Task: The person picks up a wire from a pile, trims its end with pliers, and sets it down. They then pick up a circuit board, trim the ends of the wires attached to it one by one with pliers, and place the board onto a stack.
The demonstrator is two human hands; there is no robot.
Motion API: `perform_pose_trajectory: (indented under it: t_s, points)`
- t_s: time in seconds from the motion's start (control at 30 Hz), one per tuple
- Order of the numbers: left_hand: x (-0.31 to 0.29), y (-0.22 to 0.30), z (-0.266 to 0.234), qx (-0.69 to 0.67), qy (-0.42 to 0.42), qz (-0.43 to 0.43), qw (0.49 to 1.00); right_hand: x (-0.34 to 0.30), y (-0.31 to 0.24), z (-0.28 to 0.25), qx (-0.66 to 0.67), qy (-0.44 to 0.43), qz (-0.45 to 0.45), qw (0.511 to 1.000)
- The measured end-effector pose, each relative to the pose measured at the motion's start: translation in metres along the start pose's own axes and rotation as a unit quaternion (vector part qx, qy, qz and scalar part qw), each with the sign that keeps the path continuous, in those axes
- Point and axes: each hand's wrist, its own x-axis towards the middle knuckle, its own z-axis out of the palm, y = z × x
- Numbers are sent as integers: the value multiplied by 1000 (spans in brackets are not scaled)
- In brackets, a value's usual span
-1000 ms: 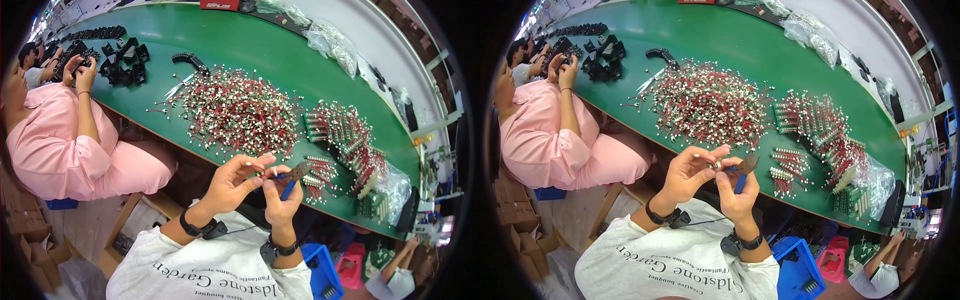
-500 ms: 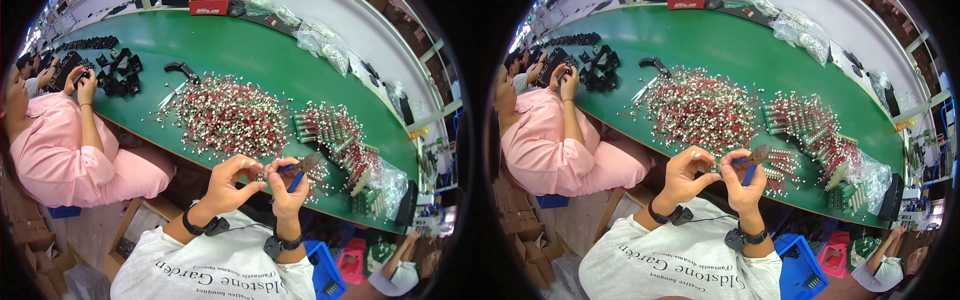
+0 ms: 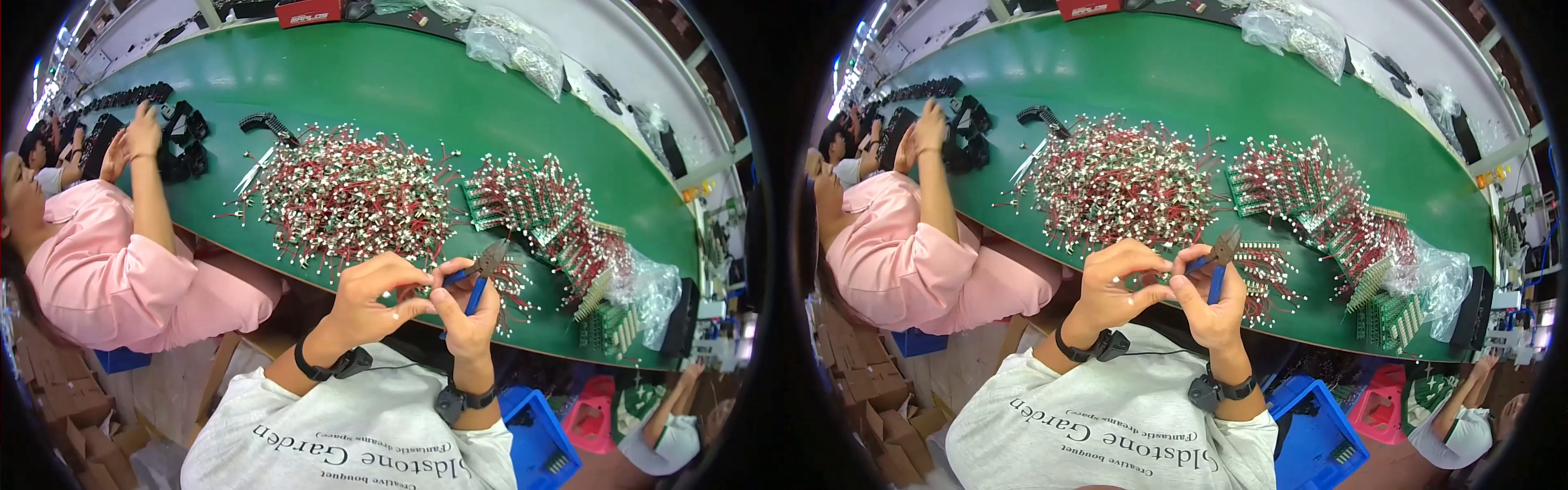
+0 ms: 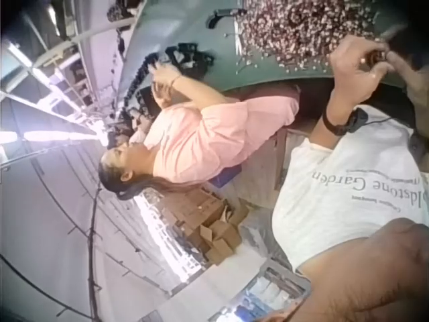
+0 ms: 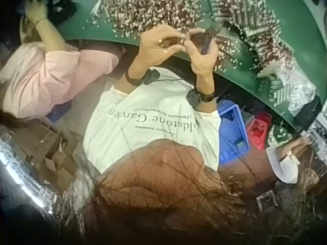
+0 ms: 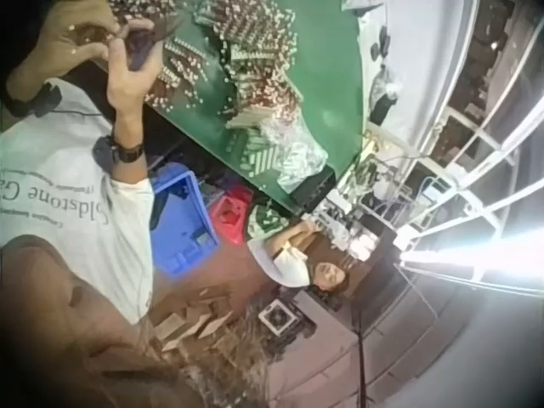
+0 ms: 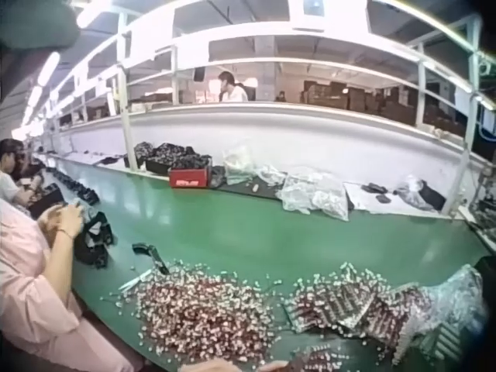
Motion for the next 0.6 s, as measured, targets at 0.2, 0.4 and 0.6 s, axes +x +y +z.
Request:
perform_pose_trajectory:
  t_s: [0.2, 0.4, 0.6]
  points:
    - [4, 1, 9, -86, -58, -50, 993, -1, -2, -16, 13, 16, -13, 1000]
    - [11, -7, 10, -125, 12, -21, 992, 1, -22, -27, -139, -25, -6, 990]
    - [29, 2, -4, -121, 56, -10, 991, -1, -52, -33, -329, -98, 20, 939]
